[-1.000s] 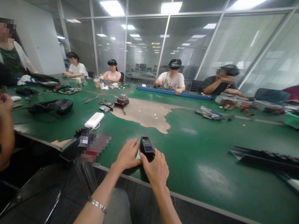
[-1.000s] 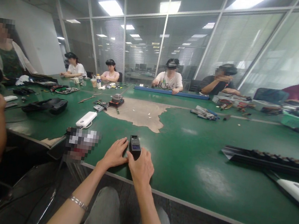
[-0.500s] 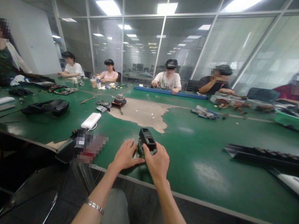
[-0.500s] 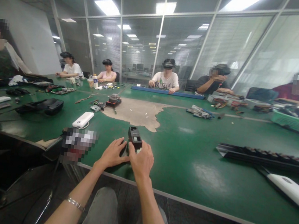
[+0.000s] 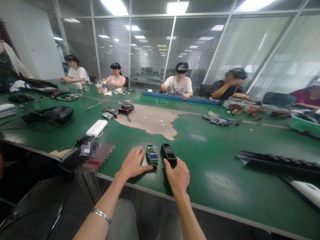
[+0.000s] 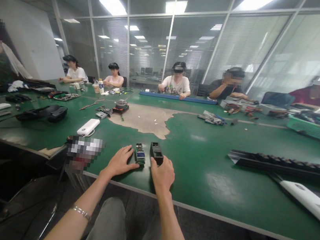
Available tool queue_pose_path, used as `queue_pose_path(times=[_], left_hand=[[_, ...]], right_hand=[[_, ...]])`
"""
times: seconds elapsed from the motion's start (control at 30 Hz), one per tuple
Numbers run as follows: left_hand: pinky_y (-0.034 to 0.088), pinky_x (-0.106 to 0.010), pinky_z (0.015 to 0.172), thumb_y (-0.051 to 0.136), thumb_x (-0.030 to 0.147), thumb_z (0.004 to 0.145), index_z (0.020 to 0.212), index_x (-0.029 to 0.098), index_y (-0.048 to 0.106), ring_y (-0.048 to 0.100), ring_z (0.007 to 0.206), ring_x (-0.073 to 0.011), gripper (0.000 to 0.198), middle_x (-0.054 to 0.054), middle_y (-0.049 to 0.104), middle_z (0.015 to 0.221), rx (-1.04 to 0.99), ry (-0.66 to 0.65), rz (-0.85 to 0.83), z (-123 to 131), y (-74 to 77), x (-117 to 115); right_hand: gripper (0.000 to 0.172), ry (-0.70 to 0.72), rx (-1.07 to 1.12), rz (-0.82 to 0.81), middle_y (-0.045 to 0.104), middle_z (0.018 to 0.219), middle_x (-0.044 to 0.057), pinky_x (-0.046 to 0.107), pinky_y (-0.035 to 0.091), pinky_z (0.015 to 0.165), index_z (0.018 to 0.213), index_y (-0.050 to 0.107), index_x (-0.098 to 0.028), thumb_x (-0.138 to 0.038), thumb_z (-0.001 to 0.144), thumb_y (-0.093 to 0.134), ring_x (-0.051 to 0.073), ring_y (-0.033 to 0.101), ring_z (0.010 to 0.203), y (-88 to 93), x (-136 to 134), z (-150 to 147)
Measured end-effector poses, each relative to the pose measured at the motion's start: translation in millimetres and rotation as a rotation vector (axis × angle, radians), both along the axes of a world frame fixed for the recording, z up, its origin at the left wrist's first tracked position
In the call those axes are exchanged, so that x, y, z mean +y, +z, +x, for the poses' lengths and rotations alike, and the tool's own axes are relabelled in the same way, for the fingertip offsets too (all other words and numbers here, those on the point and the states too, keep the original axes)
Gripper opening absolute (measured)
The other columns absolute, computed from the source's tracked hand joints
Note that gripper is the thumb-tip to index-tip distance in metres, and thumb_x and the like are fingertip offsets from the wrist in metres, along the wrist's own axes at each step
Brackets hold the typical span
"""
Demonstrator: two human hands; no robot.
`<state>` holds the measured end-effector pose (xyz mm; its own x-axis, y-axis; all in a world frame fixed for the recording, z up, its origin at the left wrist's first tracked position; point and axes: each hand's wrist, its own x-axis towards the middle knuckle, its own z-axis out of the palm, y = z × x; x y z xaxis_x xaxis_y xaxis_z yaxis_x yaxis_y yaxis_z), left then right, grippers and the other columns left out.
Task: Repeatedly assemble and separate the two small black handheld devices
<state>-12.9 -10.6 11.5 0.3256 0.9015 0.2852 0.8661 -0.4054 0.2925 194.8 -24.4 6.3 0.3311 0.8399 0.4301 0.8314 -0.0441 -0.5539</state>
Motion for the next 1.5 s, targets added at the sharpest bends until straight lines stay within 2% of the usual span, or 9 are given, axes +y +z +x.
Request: queue_pose_path(times=[0.17, 0.4, 0.8, 0.9, 1.0, 1.13, 1.23, 1.37, 1.5], left_hand=[[0.024, -0.044, 0.112, 0.042, 0.076, 0.076, 0.138, 0.015, 0.039, 0.032, 0.136, -0.0310, 0.087, -0.015, 0.035, 0.148, -0.005, 0.004, 0.002, 0.9, -0.8, -1.0], [0.025, -0.042, 0.112, 0.039, 0.075, 0.079, 0.137, 0.015, 0.041, 0.033, 0.136, -0.0301, 0.083, -0.015, 0.037, 0.147, 0.014, 0.007, 0.025, 0.3, -5.1, -0.1], [0.026, -0.042, 0.111, 0.035, 0.071, 0.084, 0.134, 0.017, 0.047, 0.036, 0.134, -0.0290, 0.075, -0.015, 0.040, 0.145, 0.064, 0.006, 0.046, 4.6, -4.3, -2.9], [0.026, -0.041, 0.111, 0.039, 0.071, 0.082, 0.134, 0.017, 0.047, 0.036, 0.134, -0.0293, 0.076, -0.014, 0.041, 0.144, 0.055, -0.005, 0.047, 3.4, -3.9, -4.5], [0.026, -0.041, 0.111, 0.043, 0.070, 0.081, 0.134, 0.018, 0.048, 0.035, 0.134, -0.0288, 0.074, -0.013, 0.042, 0.144, 0.035, -0.011, 0.044, 2.0, -5.0, -4.4], [0.027, -0.041, 0.112, 0.047, 0.066, 0.081, 0.133, 0.018, 0.049, 0.036, 0.134, -0.0282, 0.071, -0.012, 0.042, 0.144, 0.012, -0.006, 0.042, 0.3, -8.0, -2.5], [0.027, -0.041, 0.112, 0.049, 0.065, 0.080, 0.131, 0.017, 0.050, 0.036, 0.134, -0.0286, 0.071, -0.012, 0.042, 0.144, 0.011, -0.015, 0.056, -0.7, -8.9, -2.1], [0.027, -0.042, 0.112, 0.051, 0.066, 0.078, 0.128, 0.016, 0.053, 0.036, 0.134, -0.0294, 0.070, -0.012, 0.044, 0.142, 0.018, -0.002, 0.054, -1.2, -6.2, -3.6], [0.028, -0.043, 0.112, 0.052, 0.067, 0.077, 0.128, 0.018, 0.052, 0.037, 0.133, -0.0298, 0.072, -0.012, 0.045, 0.142, 0.009, -0.012, 0.053, -1.2, -3.0, -5.1]], right_hand=[[0.042, -0.005, -0.043, -0.066, 0.060, 0.101, 0.009, 0.030, 0.040, 0.078, 0.108, 0.058, -0.018, -0.050, 0.083, 0.051, 0.022, 0.058, 0.093, -0.4, -3.8, -2.3], [0.067, -0.043, -0.069, -0.048, 0.055, 0.113, 0.014, 0.031, 0.040, 0.080, 0.129, 0.044, -0.012, -0.057, 0.080, 0.053, 0.025, 0.057, 0.101, -2.3, -8.8, -3.5], [0.041, -0.008, -0.005, -0.056, 0.058, 0.099, 0.009, 0.029, 0.039, 0.073, 0.107, 0.058, -0.018, -0.051, 0.083, 0.051, 0.021, 0.058, 0.089, 0.2, -15.2, 1.5], [0.041, -0.007, 0.042, -0.008, 0.059, 0.095, 0.009, 0.029, 0.039, 0.074, 0.101, 0.060, -0.017, -0.051, 0.081, 0.052, 0.021, 0.057, 0.087, -0.6, -16.0, 3.4], [0.043, 0.027, 0.105, 0.107, 0.061, 0.093, 0.009, 0.030, 0.039, 0.075, 0.101, 0.061, -0.017, -0.053, 0.081, 0.051, 0.021, 0.056, 0.087, 0.8, -17.1, 4.1], [0.045, 0.072, 0.183, 0.241, 0.063, 0.090, 0.009, 0.029, 0.039, 0.077, 0.098, 0.063, -0.016, -0.055, 0.081, 0.050, 0.021, 0.056, 0.084, 11.0, -19.0, -3.5], [0.045, 0.095, 0.197, 0.271, 0.064, 0.087, 0.008, 0.029, 0.038, 0.077, 0.094, 0.063, -0.016, -0.057, 0.082, 0.048, 0.020, 0.056, 0.083, 24.0, -18.7, -17.2], [0.043, 0.091, 0.134, 0.161, 0.063, 0.084, 0.006, 0.028, 0.038, 0.072, 0.088, 0.063, -0.019, -0.058, 0.081, 0.048, 0.020, 0.057, 0.080, 40.2, -15.6, -37.3], [0.042, 0.050, 0.053, 0.033, 0.063, 0.088, 0.008, 0.029, 0.038, 0.070, 0.091, 0.062, -0.019, -0.058, 0.081, 0.049, 0.021, 0.059, 0.082, 47.5, -14.7, -50.9]])
